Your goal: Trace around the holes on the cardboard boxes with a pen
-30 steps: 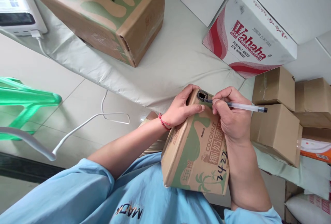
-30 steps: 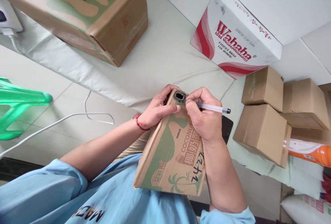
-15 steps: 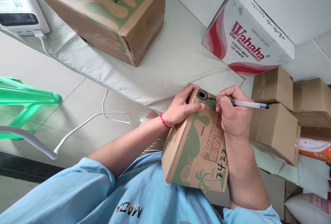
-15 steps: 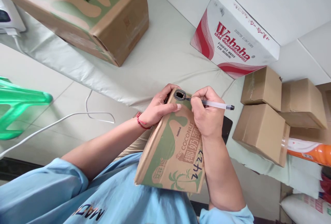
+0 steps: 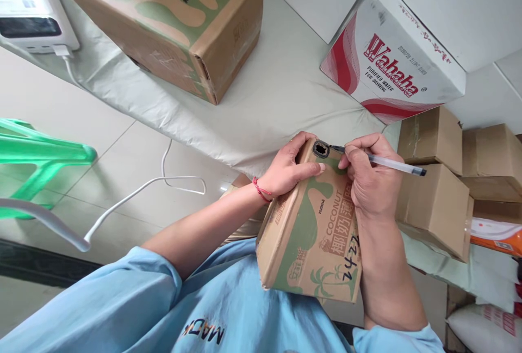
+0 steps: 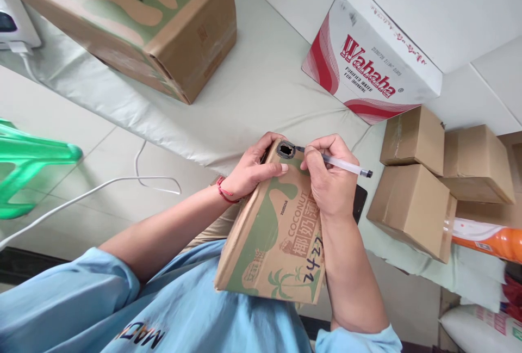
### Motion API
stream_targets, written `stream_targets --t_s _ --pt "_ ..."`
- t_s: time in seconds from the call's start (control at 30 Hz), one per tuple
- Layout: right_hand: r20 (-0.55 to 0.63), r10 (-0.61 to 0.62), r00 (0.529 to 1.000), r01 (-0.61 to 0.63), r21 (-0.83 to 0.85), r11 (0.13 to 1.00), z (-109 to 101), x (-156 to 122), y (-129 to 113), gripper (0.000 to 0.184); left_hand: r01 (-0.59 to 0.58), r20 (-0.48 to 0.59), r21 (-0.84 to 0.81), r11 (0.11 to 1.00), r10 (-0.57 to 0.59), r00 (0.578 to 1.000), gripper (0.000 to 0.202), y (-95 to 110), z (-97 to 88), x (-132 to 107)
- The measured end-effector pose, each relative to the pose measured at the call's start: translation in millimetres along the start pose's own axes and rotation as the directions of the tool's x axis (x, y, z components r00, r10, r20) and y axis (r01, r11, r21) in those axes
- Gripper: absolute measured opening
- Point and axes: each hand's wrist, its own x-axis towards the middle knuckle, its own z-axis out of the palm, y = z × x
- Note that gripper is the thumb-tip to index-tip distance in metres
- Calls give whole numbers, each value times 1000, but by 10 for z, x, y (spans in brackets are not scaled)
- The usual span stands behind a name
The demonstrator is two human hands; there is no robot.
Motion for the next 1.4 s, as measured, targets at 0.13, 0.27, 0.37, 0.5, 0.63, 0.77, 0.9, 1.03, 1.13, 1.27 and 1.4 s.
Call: stream_targets --t_s 0.13,0.27,0.37,0.5,0.63,0.77,0.9,1.03,1.13,1.27,1.4 --pt "48 -42 998 43 -22 999 21 -11 -28 8 -19 -4 -11 1000 19 1000 46 -3 -1 -1" --pt "86 -76 993 82 -68 994 37 -19 -75 9 -17 -5 5 1000 17 1000 46 2 -1 1" --pt "112 -65 992 76 -97 992 39 -18 -109 9 -19 -13 37 999 19 1000 46 11 -2 4" --pt "109 -51 993 64 -128 990 40 -13 -121 8 -32 -19 42 999 33 999 45 17 1 5" --pt "90 -45 995 55 -115 992 38 -9 -101 7 -28 -10 25 999 28 1000 45 9 2 3" --pt "74 -48 996 57 -119 991 33 1 -79 6 -21 -7 6 1000 21 1000 45 12 4 -1" --pt "25 -59 998 62 -138 988 25 16 -56 7 -18 -7 -9 1000 18 1000 46 16 8 -2" --pt "12 -61 998 62 -137 989 13 25 -35 8 -13 -4 -23 1000 13 1000 46 4 10 -4" --pt "8 -68 998 68 -153 986 10 32 -36 8 -9 -6 -22 1000 9 1000 47 -2 10 -7" --pt "5 -90 996 90 -163 982 10 42 -43 10 -7 -5 -17 1000 7 1000 48 -7 11 -7" --pt "17 -114 993 115 -150 982 -2 50 -15 13 -16 -10 -17 1000 16 1000 47 -13 11 -6"
